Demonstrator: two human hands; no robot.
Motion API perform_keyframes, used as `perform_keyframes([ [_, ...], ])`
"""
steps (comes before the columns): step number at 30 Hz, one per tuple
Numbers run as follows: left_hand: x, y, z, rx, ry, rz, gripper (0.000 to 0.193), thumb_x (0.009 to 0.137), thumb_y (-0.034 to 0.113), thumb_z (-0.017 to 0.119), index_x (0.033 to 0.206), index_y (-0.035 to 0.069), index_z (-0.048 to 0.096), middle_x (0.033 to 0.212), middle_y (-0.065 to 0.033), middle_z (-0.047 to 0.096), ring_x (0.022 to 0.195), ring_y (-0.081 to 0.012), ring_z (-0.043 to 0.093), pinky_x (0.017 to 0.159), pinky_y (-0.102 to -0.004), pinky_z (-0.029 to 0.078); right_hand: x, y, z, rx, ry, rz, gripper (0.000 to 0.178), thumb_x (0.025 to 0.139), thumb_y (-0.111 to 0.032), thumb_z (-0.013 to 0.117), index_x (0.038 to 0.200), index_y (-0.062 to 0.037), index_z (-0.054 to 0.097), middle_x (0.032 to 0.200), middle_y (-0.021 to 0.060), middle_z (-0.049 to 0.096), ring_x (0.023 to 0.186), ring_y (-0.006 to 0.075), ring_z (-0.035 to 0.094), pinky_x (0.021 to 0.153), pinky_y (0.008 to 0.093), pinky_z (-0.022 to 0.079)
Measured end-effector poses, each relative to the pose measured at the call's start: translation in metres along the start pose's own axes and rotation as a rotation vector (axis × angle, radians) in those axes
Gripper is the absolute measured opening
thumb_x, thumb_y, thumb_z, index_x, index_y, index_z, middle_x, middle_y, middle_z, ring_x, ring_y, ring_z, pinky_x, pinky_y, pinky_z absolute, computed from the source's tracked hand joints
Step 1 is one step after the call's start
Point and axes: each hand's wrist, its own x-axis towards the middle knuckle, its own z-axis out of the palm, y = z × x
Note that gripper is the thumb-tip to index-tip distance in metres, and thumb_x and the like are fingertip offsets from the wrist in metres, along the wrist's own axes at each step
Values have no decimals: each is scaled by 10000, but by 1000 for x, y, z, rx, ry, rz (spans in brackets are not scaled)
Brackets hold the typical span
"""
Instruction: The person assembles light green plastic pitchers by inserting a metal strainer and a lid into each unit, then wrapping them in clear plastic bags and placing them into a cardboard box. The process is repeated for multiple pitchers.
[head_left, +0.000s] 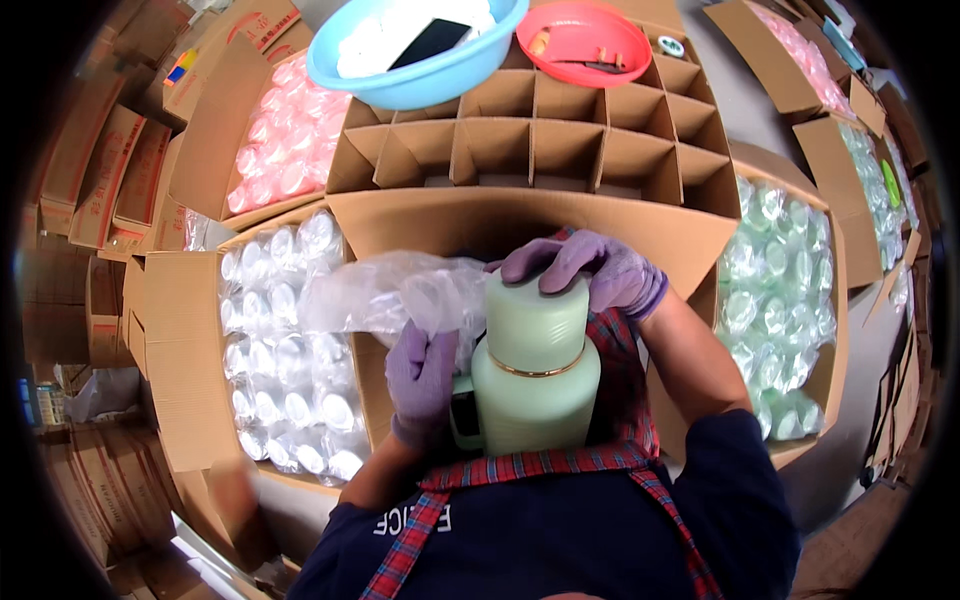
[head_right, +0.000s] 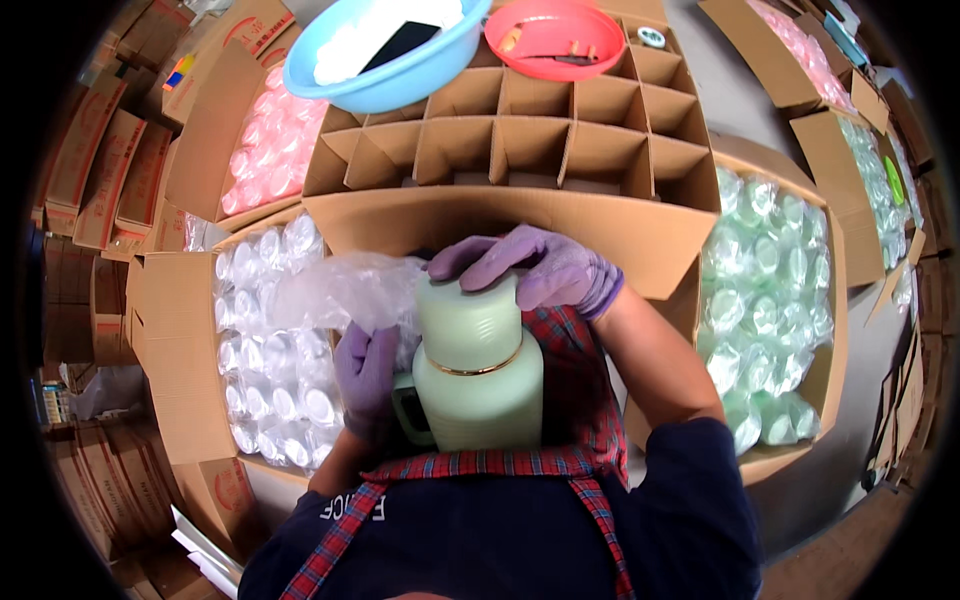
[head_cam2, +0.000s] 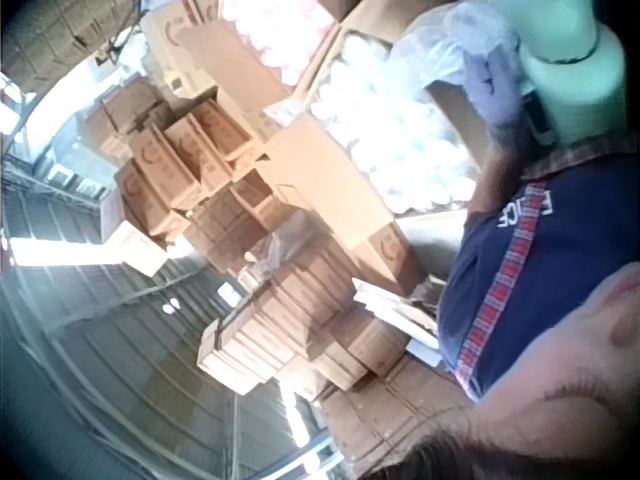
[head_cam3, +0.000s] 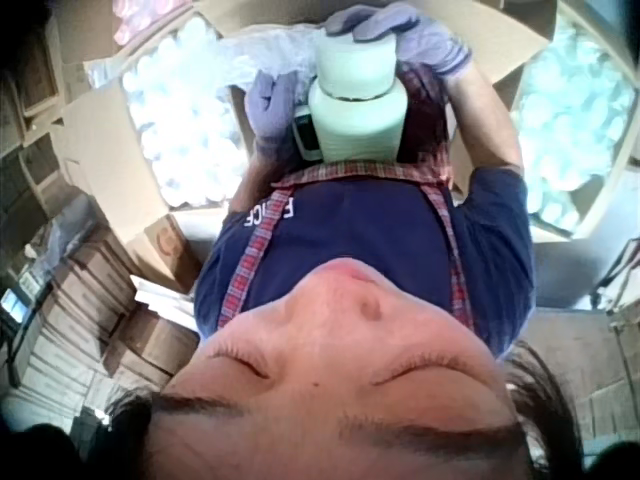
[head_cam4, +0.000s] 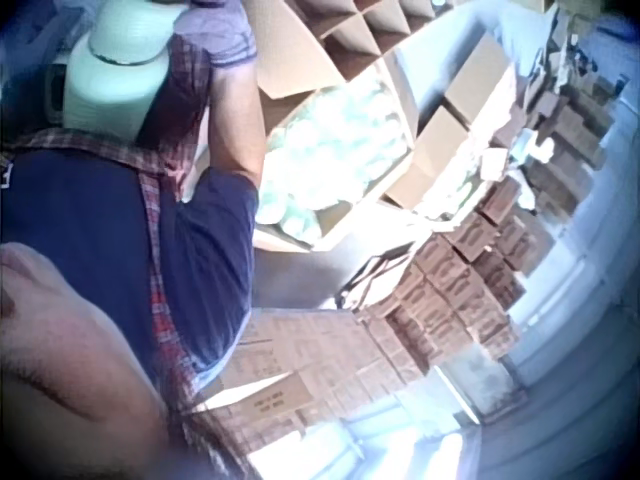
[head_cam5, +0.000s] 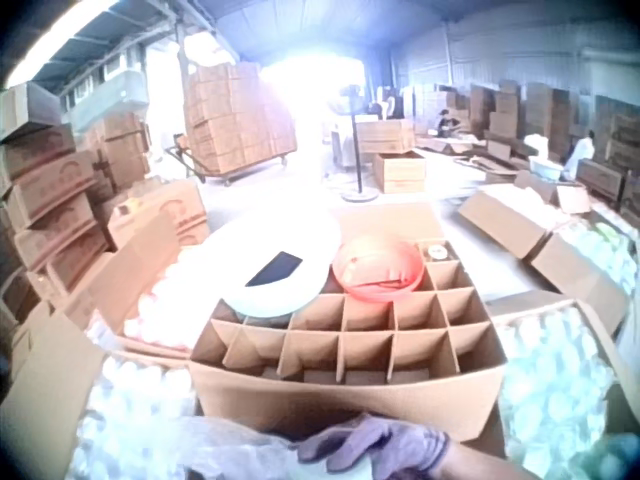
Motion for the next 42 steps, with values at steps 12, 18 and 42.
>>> perform_keyframes([
  [12,3,14,1,-31,-62,-97,267,980,91,540,1208,-24,620,1114,-52,650,975,-123,587,852,-272,473,3,-17,25,-460,136,104,621,748,-332,814,1248,10,677,1411,261,523,1298,397,519,1097,464,400],
  [18,12,9,-5,76,-48,-25,209,948,52,575,1133,-27,634,1006,-71,676,891,-114,598,788,-275,483,18,-15,22,-601,164,148,630,752,-335,827,1273,-22,662,1331,198,570,1207,354,579,1013,421,468],
  [42,134,109,33,-128,-157,364,102,898,67,693,969,13,641,840,-23,673,736,-53,593,657,-226,489,75,-72,27,-998,599,29,283,846,-198,707,1032,15,690,1003,152,690,931,248,672,821,345,541],
])
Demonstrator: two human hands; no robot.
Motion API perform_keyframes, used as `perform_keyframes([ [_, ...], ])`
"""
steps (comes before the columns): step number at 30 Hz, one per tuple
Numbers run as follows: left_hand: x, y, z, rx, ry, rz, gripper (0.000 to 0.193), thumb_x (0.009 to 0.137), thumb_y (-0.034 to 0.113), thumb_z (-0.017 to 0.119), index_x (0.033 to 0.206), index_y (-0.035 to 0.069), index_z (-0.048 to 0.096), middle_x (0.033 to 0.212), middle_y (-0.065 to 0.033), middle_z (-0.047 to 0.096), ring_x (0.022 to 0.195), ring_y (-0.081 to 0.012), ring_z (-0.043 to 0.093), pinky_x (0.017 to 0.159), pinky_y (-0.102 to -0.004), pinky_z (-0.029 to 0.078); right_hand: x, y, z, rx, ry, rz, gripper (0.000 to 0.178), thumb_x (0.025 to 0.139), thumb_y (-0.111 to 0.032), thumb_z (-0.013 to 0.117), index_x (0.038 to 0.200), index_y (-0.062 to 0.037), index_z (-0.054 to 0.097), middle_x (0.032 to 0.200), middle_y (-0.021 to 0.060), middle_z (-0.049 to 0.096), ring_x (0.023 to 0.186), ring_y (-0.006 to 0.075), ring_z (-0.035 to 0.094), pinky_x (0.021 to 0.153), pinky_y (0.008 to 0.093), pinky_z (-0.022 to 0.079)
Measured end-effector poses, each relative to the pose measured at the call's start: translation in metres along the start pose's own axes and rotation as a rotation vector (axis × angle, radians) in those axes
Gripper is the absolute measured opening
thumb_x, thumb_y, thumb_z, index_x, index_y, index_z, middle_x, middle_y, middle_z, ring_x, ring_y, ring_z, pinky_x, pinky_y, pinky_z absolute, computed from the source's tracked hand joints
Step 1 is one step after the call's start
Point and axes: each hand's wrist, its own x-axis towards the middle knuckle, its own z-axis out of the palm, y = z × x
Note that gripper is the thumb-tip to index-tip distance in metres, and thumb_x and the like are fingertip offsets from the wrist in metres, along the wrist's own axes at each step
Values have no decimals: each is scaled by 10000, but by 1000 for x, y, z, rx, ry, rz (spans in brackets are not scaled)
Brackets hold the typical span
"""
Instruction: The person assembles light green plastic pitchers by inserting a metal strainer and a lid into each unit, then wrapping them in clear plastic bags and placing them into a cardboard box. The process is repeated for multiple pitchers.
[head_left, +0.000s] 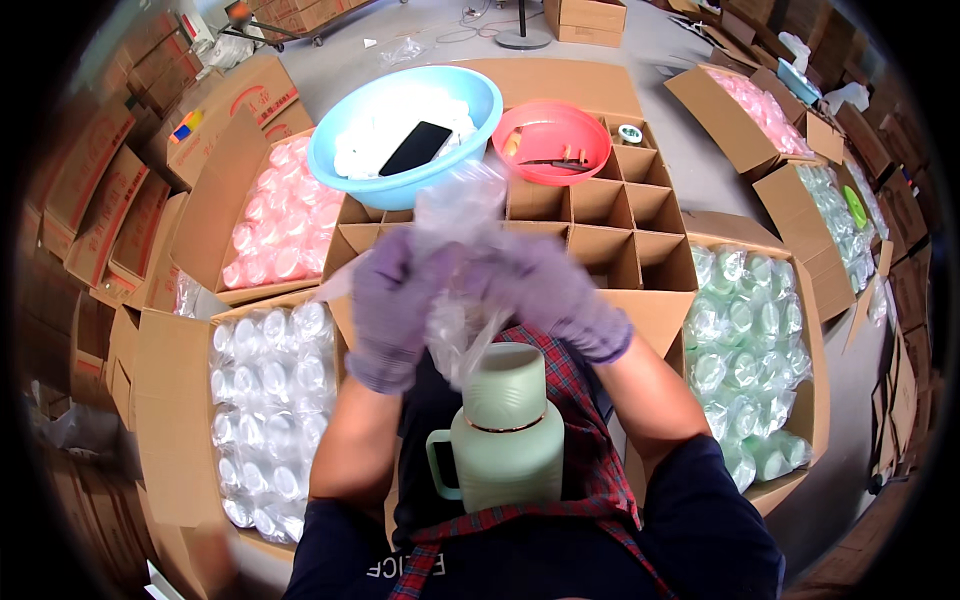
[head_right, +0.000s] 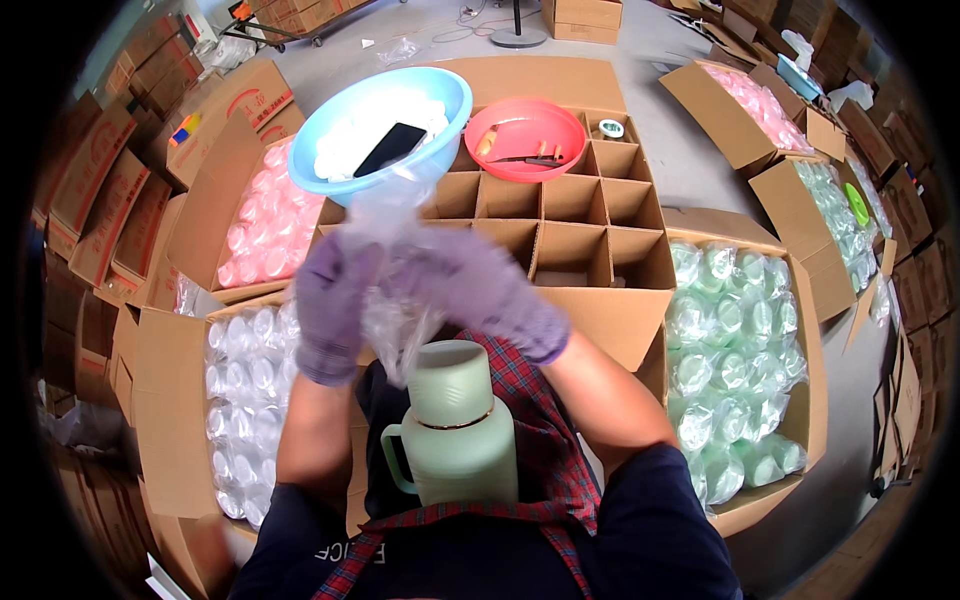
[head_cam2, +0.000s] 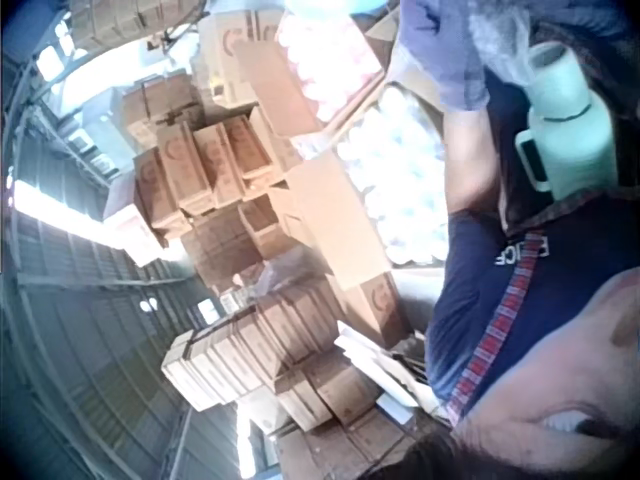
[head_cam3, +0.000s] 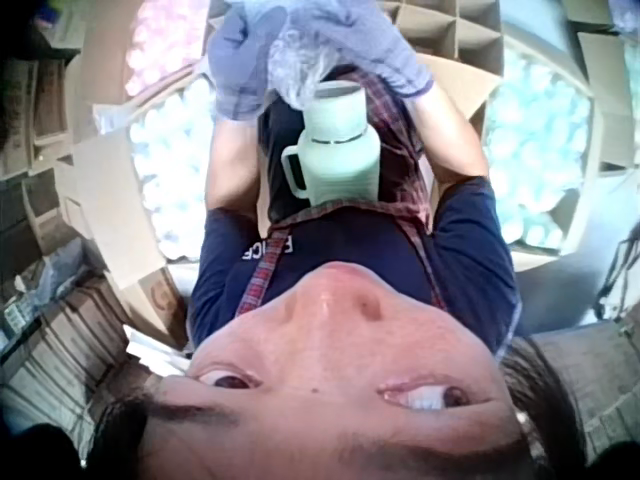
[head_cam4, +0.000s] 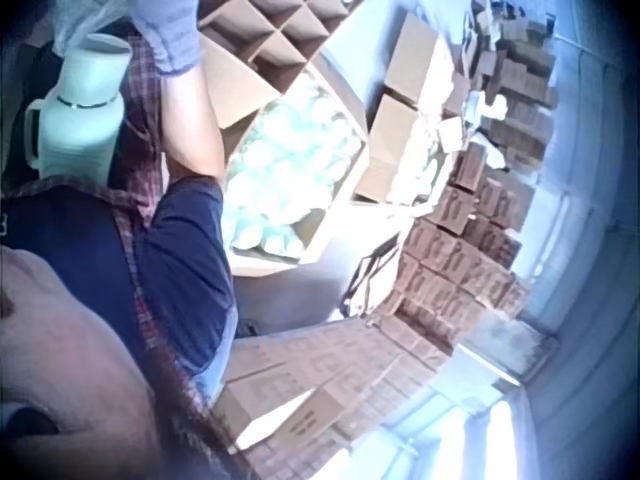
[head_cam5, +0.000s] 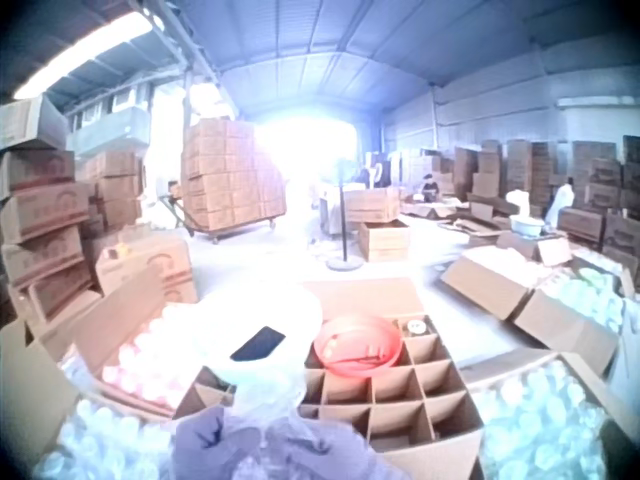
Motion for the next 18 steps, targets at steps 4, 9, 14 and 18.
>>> perform_keyframes([
  [4,0,-13,-36,-148,-14,-33,99,851,19,726,925,18,661,826,-9,656,700,-51,560,640,-215,449,-27,67,-42,-198,625,-17,210,916,-120,607,1054,25,671,1006,131,706,860,226,682,819,336,547],
  [9,-10,-38,-30,465,-150,180,163,872,76,760,1004,30,676,835,31,642,732,-55,568,654,-236,458,-43,93,-36,947,671,149,443,959,-248,560,1291,45,541,1198,131,643,1023,193,659,910,318,535],
  [14,-26,-83,-67,304,50,119,292,903,127,706,1159,8,634,1008,-61,676,884,-133,638,809,-287,505,-78,50,-13,128,269,152,441,923,-291,620,1213,38,579,1039,107,647,918,146,625,805,263,504],
  [18,-86,-103,-59,509,-51,196,285,894,148,634,1126,-18,647,980,-128,700,884,-243,678,803,-349,531,-123,82,13,16,233,187,327,929,-238,572,1127,21,583,839,91,612,783,154,592,742,302,491],
])
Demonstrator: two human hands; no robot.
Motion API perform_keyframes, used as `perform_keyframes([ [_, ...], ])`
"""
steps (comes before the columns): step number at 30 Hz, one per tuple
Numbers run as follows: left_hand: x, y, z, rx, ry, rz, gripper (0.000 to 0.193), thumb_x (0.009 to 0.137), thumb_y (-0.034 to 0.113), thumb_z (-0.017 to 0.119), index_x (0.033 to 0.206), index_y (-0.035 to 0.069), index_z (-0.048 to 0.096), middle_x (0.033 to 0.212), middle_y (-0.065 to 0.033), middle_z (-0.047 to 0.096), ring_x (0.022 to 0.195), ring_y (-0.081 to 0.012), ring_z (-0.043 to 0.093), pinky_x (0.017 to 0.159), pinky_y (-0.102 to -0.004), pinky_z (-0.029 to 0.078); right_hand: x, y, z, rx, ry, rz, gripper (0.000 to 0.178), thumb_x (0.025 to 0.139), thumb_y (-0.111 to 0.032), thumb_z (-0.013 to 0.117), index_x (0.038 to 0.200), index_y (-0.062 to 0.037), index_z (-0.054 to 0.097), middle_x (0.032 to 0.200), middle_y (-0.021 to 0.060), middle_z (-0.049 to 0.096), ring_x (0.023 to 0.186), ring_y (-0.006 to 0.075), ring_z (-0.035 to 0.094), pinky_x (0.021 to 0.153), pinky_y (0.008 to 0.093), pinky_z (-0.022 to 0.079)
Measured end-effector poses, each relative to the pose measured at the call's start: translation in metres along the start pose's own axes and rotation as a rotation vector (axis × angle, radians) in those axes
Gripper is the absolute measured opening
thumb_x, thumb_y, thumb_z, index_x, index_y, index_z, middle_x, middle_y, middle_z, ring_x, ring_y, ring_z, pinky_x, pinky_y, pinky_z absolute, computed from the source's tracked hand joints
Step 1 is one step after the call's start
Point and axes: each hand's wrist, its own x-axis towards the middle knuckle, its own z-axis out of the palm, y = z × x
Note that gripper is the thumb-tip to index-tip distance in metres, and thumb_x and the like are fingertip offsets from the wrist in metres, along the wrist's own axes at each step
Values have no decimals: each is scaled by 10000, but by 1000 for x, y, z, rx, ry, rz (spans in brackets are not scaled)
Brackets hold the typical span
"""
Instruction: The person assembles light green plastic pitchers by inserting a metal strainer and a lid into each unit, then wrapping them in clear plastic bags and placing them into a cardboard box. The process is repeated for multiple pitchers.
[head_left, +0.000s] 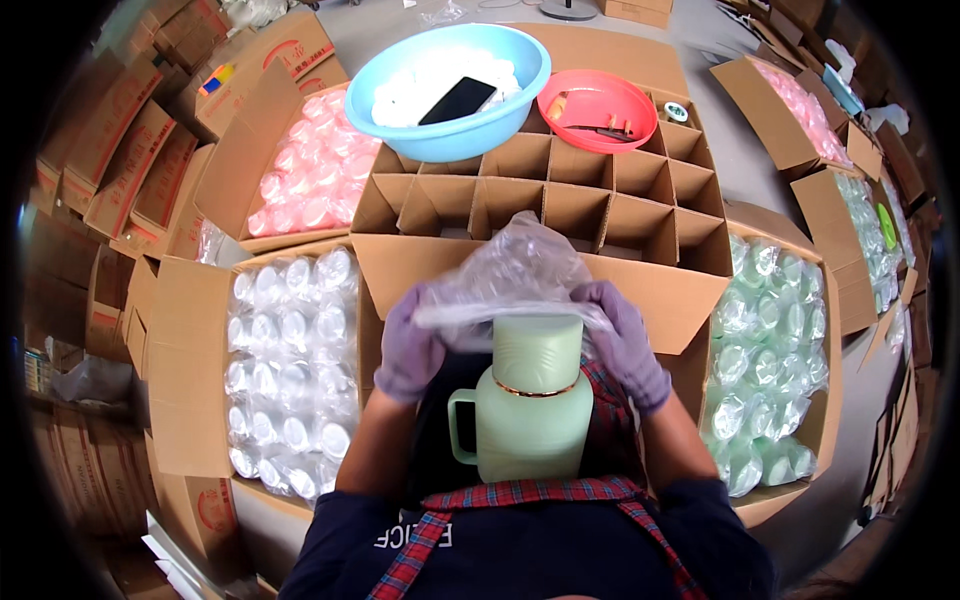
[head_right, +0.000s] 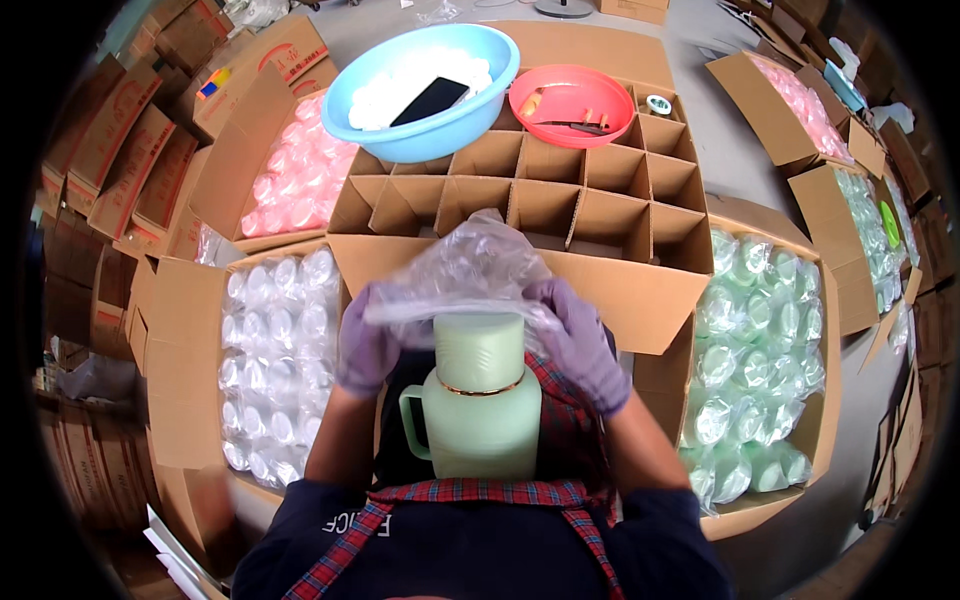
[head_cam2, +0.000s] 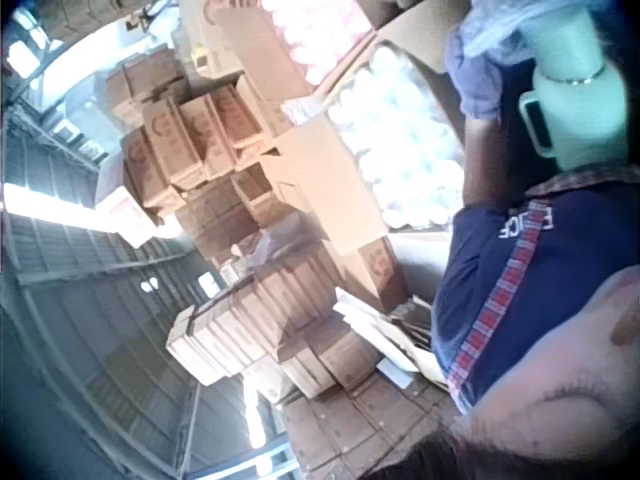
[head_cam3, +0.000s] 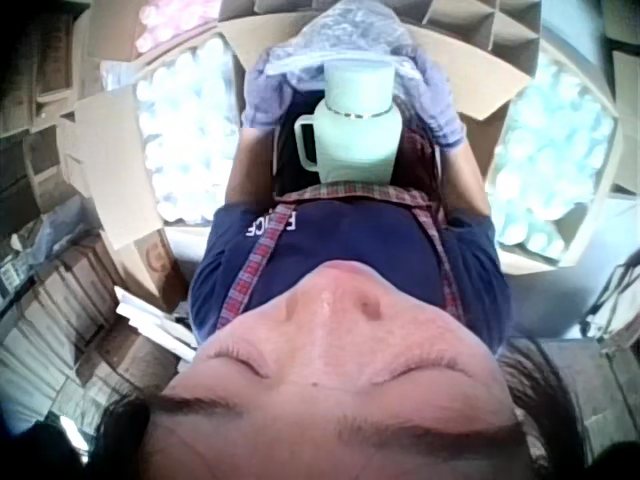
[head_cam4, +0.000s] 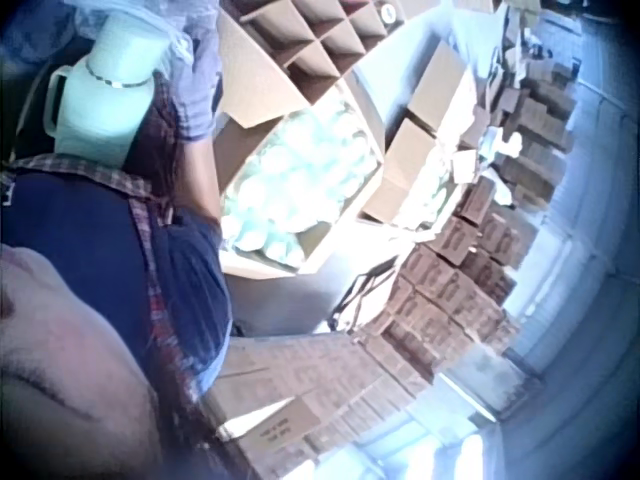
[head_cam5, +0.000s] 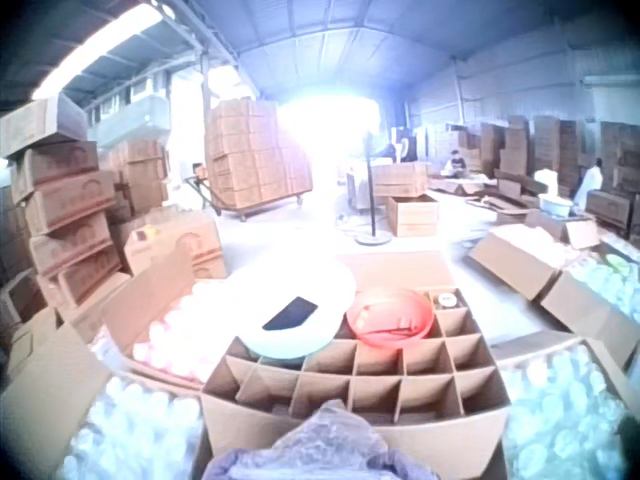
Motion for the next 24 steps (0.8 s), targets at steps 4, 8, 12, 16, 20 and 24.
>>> perform_keyframes([
  [4,-38,36,-17,57,-205,197,280,840,64,570,1072,-67,655,902,-194,703,809,-305,690,742,-367,535,-55,-41,19,-161,93,-184,230,905,-174,600,1029,19,586,918,155,621,783,272,622,731,356,506],
  [8,-105,43,-25,130,126,3,276,751,82,712,979,-66,666,920,-199,699,807,-395,683,775,-464,556,-92,-55,15,-345,64,-569,138,790,-84,673,905,-17,633,1028,165,623,866,363,620,714,425,527],
  [12,-194,39,-35,295,4,239,328,734,141,753,1037,48,672,1092,-155,675,978,-377,660,863,-485,538,-151,-48,-4,-477,-651,-236,279,768,-159,698,1032,-74,669,1160,109,640,1158,305,590,1000,452,475],
  [16,-205,65,-62,256,-524,284,413,751,197,772,1139,85,687,1298,-187,587,1244,-414,532,1048,-528,427,-185,-71,-32,-601,-825,-176,367,858,-224,692,1208,-125,644,1265,88,617,1335,340,478,1146,488,367],
  [20,-167,49,-83,-79,-151,-274,523,919,286,609,1320,-44,556,1429,-244,491,1345,-437,414,1155,-519,283,-138,-109,-51,-537,-220,-375,332,892,-135,639,1213,-54,625,1229,209,601,1094,419,609,921,520,498],
  [24,-152,56,-18,17,-180,97,601,899,294,659,1362,-50,489,1438,-266,448,1340,-421,408,1146,-502,288,-76,-127,33,-369,-75,-900,366,920,-276,551,1217,-71,613,1274,166,555,1253,322,491,1106,448,368],
])
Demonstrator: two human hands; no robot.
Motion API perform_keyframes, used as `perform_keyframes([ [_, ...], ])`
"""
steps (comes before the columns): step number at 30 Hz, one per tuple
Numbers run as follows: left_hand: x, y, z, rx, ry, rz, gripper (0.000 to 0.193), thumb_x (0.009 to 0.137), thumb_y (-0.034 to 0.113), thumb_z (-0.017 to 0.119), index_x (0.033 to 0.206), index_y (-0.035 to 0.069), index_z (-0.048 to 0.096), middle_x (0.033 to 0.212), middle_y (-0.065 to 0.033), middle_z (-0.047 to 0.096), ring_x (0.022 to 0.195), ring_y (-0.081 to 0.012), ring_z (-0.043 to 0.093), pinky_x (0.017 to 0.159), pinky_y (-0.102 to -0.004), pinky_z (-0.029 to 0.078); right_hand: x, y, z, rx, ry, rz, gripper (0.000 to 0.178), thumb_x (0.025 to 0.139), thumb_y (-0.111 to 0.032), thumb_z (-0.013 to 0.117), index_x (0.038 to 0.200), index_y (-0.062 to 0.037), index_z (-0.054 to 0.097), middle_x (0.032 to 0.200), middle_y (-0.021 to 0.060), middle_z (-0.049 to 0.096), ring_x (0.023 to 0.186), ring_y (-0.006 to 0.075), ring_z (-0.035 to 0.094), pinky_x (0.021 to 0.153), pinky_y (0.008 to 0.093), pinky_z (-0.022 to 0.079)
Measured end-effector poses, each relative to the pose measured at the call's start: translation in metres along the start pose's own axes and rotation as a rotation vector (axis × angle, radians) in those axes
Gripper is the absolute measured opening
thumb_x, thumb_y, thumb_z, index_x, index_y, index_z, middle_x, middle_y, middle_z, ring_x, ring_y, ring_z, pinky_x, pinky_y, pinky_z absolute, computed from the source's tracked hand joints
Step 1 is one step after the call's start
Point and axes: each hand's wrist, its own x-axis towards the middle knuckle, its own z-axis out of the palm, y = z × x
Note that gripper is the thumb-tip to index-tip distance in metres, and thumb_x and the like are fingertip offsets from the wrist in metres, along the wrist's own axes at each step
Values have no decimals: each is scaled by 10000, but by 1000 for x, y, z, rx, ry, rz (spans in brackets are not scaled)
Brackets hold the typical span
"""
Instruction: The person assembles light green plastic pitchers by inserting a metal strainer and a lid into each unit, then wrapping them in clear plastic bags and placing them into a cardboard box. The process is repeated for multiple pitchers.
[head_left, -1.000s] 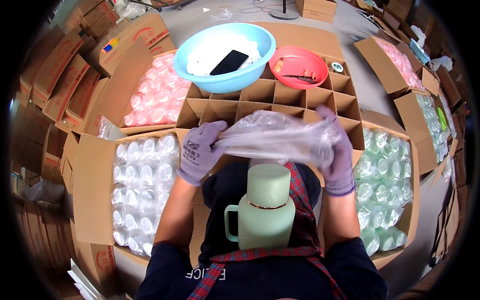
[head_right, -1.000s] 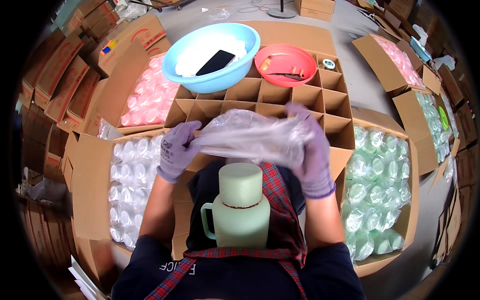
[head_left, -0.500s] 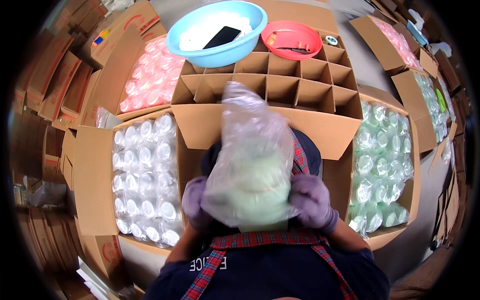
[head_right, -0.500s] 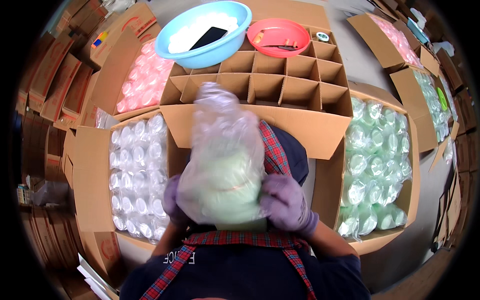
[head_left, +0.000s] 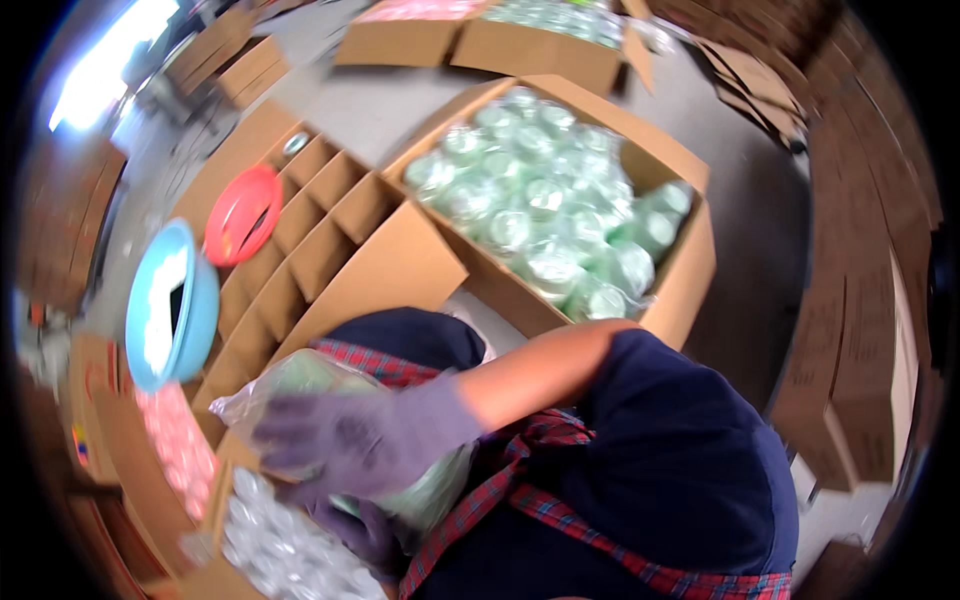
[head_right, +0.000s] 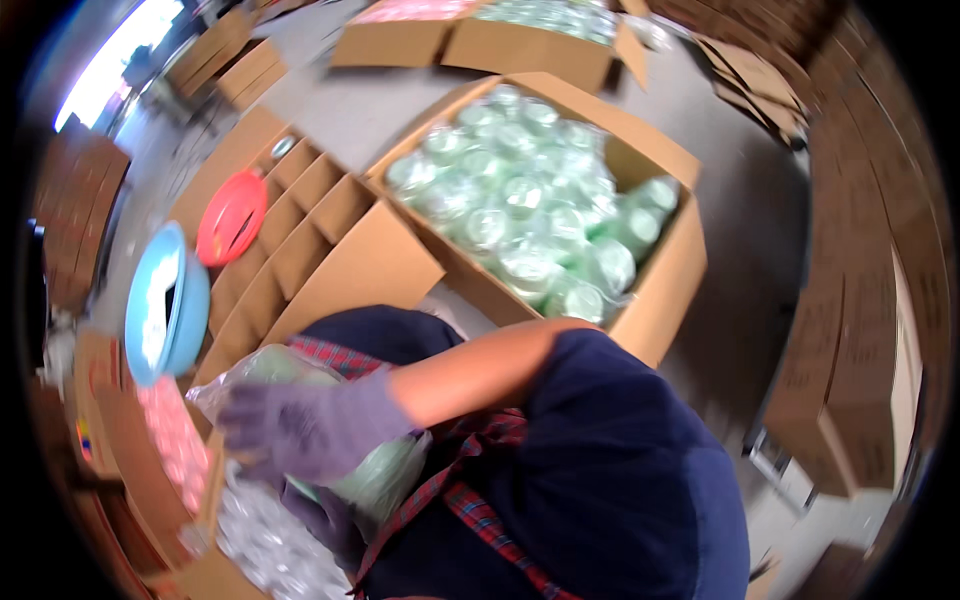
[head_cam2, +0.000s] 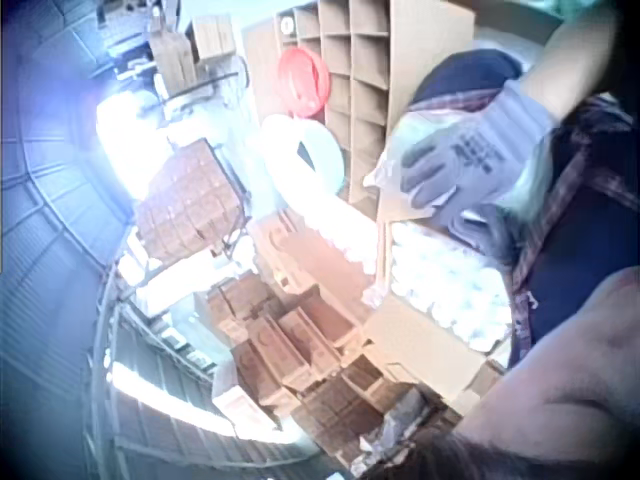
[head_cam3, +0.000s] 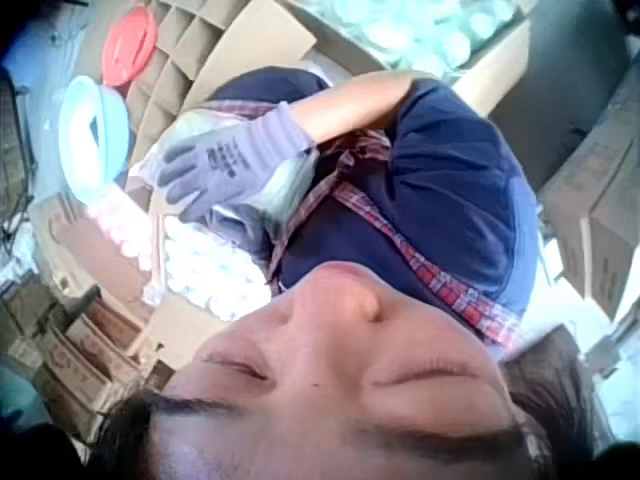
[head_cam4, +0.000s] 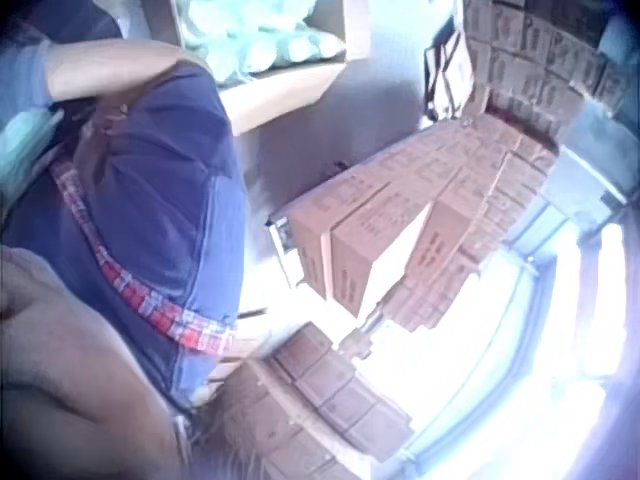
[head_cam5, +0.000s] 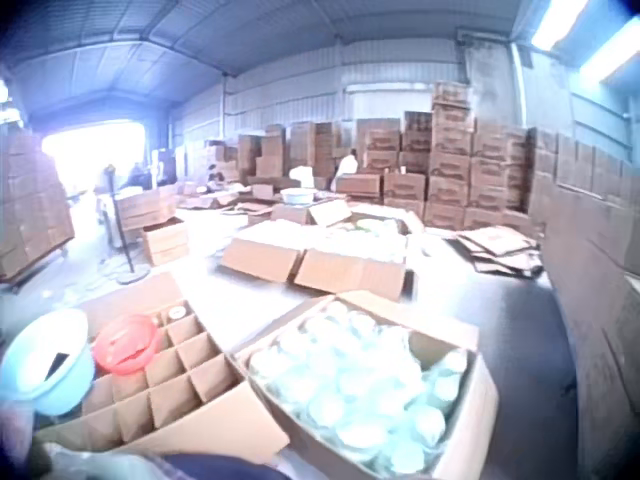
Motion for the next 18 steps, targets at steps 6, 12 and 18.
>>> perform_keyframes([
  [6,41,69,32,-188,-300,282,538,857,263,711,1256,-62,557,1371,-236,533,1244,-407,520,1041,-454,413,-42,-13,-46,-418,-472,81,304,889,-299,565,1133,-144,661,1039,70,626,1056,261,592,985,420,443],
  [12,67,34,41,-33,-479,392,432,710,116,781,1112,9,665,1222,-241,621,1117,-430,607,967,-520,489,-178,-28,-194,-348,72,1343,368,873,-221,622,1209,-83,683,1017,199,721,922,369,699,882,440,547],
  [18,161,28,-1,290,-348,250,268,932,112,686,1163,-24,681,1181,-199,688,1101,-352,641,997,-433,490,-305,-42,-356,-1428,64,1720,370,853,-214,636,1217,-148,638,939,183,708,899,359,695,817,485,539],
])
